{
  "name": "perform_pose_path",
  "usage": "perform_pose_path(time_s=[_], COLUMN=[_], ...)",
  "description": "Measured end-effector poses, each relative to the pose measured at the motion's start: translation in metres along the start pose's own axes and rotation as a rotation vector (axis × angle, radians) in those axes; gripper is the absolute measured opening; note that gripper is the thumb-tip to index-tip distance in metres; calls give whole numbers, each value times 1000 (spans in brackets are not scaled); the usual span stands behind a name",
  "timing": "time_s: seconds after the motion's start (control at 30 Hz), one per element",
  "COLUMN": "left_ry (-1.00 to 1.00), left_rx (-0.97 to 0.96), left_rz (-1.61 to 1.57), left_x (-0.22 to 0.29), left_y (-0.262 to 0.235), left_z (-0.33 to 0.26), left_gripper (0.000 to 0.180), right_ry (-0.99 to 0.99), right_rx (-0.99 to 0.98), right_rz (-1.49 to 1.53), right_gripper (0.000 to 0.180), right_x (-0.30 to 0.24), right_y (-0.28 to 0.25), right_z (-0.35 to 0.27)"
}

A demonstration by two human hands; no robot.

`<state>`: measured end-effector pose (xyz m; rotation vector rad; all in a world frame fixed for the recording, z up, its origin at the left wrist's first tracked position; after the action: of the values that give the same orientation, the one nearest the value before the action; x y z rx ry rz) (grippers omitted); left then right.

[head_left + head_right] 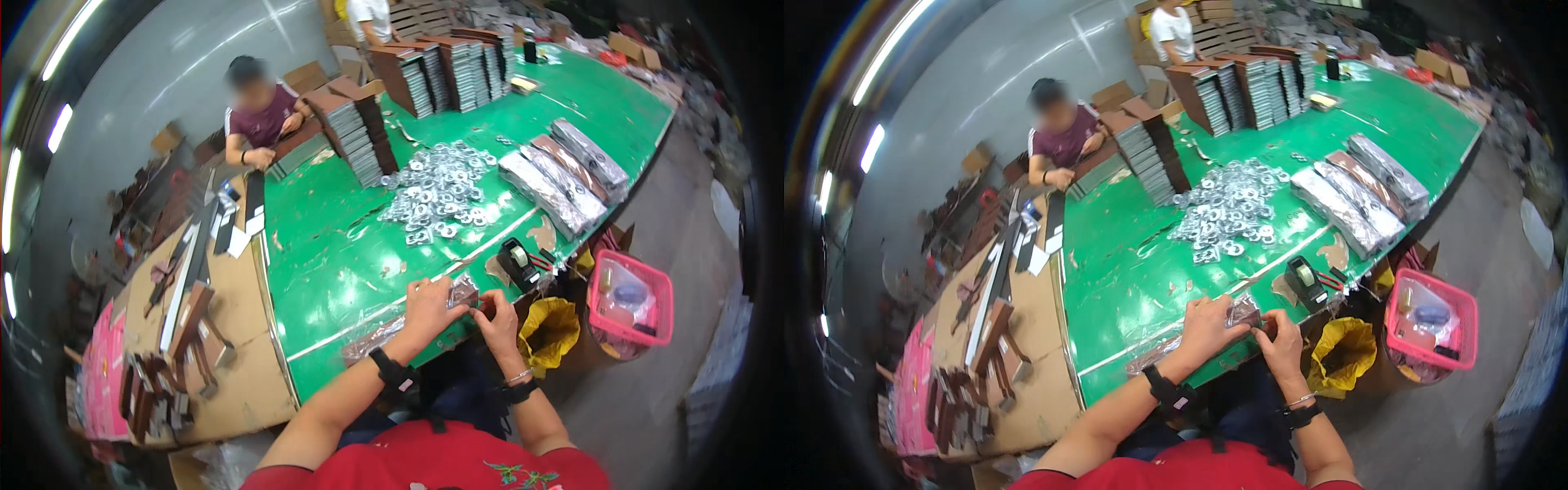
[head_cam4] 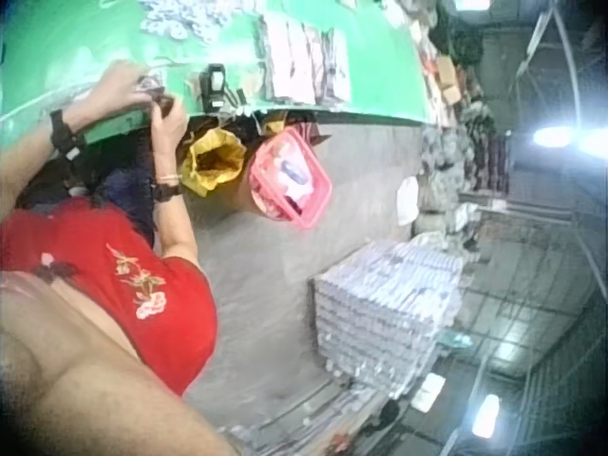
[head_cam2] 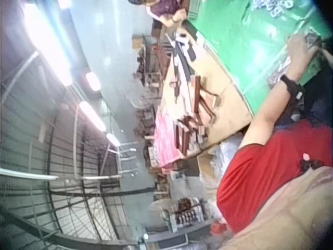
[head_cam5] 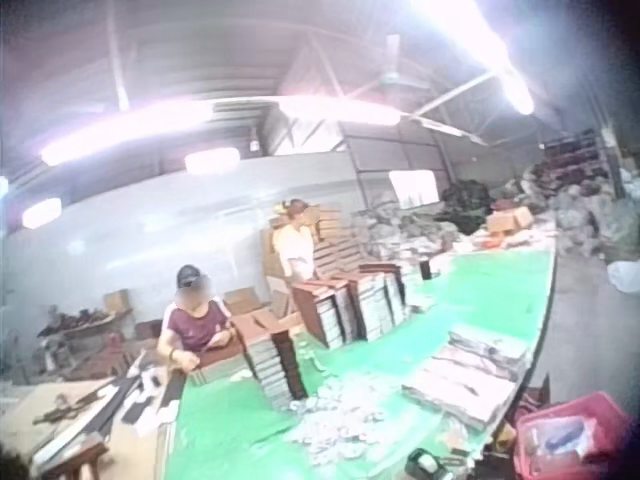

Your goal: Packing wooden furniture components into plastic bags and sealing them with tape.

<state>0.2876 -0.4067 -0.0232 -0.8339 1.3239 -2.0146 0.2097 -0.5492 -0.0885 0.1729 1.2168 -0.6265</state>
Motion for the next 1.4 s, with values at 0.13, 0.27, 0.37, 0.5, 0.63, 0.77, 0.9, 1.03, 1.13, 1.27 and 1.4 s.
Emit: perform_pose_path(time_s=[0.13,0.27,0.37,0.5,0.63,0.77,0.9,1.03,1.13,1.27,1.4], left_ry=[63,219,299,261,149,-356,-560,-437,-532,-593,-489], left_rx=[-50,23,22,101,22,-165,122,80,26,-26,7], left_rz=[57,66,37,215,390,581,-121,177,20,30,-73], left_x=[10,32,37,-23,-120,-245,-253,-246,-251,-265,-252], left_y=[6,-45,-128,-163,-153,-128,-115,-106,-103,-86,-84], left_z=[-10,-25,-54,-114,-201,-291,-275,-231,-220,-216,-206], left_gripper=[53,55,61,40,45,70,78,91,99,106,104], right_ry=[107,240,164,382,362,334,196,-205,-220,-139,-189], right_rx=[-34,-103,-388,-503,-563,-654,-898,-1540,-1553,-1251,-1122], right_rz=[167,549,566,616,463,450,619,1296,1715,2249,2267], right_gripper=[34,29,27,18,17,20,25,35,28,26,32], right_x=[9,22,-29,-23,-21,-60,-144,-320,-382,-394,-376], right_y=[-7,-9,8,40,56,81,116,94,89,90,82], right_z=[-1,-17,-19,-33,-44,-45,-56,-93,-104,-127,-111])
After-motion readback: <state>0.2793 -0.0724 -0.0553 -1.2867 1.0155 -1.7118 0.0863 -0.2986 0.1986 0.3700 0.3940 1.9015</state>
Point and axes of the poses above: each hand's wrist, its own z-axis towards the middle knuckle, its own y-axis out of the palm, x = y × z, the point moved 10 cm from there along z, towards the middle knuckle, and after that the axes turned 9 degrees about z, right-handed, at the moved point
